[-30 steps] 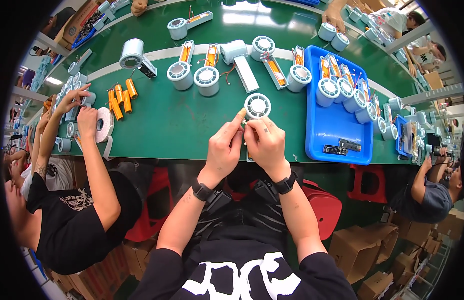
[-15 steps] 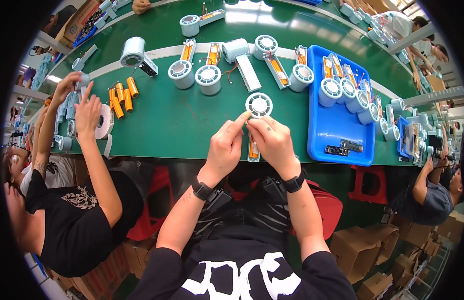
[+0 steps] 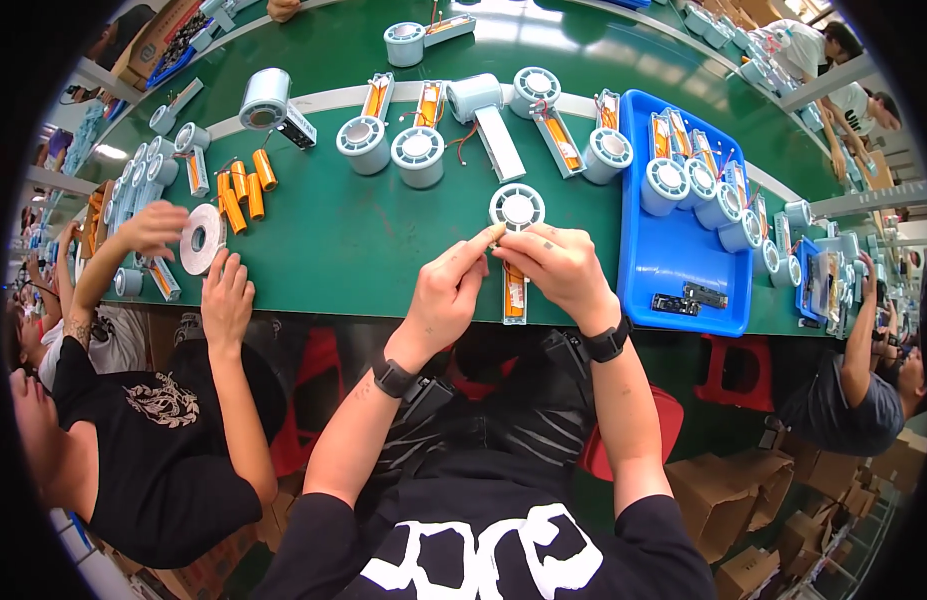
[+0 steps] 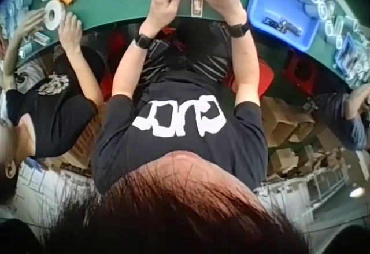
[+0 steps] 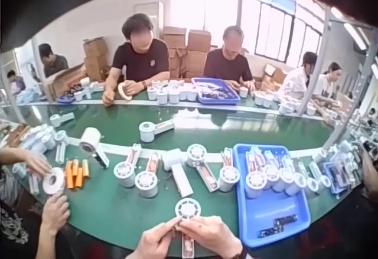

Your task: The person connects a circuit board to a fan assembly by hand, fits the board into the handle, and places the assembled fan onto a blue tray before repeating the process.

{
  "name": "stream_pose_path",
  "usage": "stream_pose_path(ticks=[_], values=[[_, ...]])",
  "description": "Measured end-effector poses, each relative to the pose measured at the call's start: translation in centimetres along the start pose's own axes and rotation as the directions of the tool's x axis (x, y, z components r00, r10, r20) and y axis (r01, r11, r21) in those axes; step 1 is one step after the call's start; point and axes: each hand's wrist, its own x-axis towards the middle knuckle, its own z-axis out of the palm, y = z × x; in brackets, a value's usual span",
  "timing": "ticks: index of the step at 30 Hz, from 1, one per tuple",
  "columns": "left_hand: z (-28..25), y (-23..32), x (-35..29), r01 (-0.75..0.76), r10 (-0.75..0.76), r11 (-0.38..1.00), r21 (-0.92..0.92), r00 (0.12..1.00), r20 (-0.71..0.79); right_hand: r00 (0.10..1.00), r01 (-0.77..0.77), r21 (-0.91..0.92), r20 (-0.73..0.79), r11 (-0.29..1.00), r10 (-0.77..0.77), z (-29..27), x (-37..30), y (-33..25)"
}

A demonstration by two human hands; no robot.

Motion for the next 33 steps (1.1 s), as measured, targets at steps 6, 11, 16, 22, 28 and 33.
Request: stream_pose_path(ticks=[6, 11, 16, 22, 28, 33], values=[[-0.4, 0.3, -0.1, -0.012, 0.013, 1.0, -0.013, 0.998, 0.055, 0.999, 0.038, 0.035, 0.003, 0.999, -0.038, 0.0, 0.0, 0.4], [-0.6, 0.1, 0.0, -0.012, 0.016, 0.999, -0.036, 0.995, 0.1, 0.999, 0.05, 0.044, 0.011, 0.998, -0.051, -0.1, 0.1, 0.5], [-0.7, 0.2, 0.1, -0.007, 0.012, 0.999, -0.044, 0.994, 0.111, 0.999, 0.052, 0.043, 0.014, 0.998, -0.052, -0.2, 0.3, 0.5], [-0.4, 0.1, 0.2, -0.022, 0.027, 0.998, -0.063, 0.996, 0.086, 0.996, 0.075, 0.023, -0.043, 0.997, -0.074, 0.2, 0.0, 0.2], [-0.3, 2.7, -1.1, 0.053, -0.053, 0.998, 0.016, 0.999, -0.001, 0.976, -0.097, -0.039, -0.2, 0.995, 0.087, -0.5, -1.7, -3.9], [0.8, 4.7, -3.2, 0.141, -0.144, 0.989, -0.054, 0.988, -0.059, 0.725, -0.647, 0.245, -0.095, 0.722, 0.682, -1.2, -3.3, -10.2]])
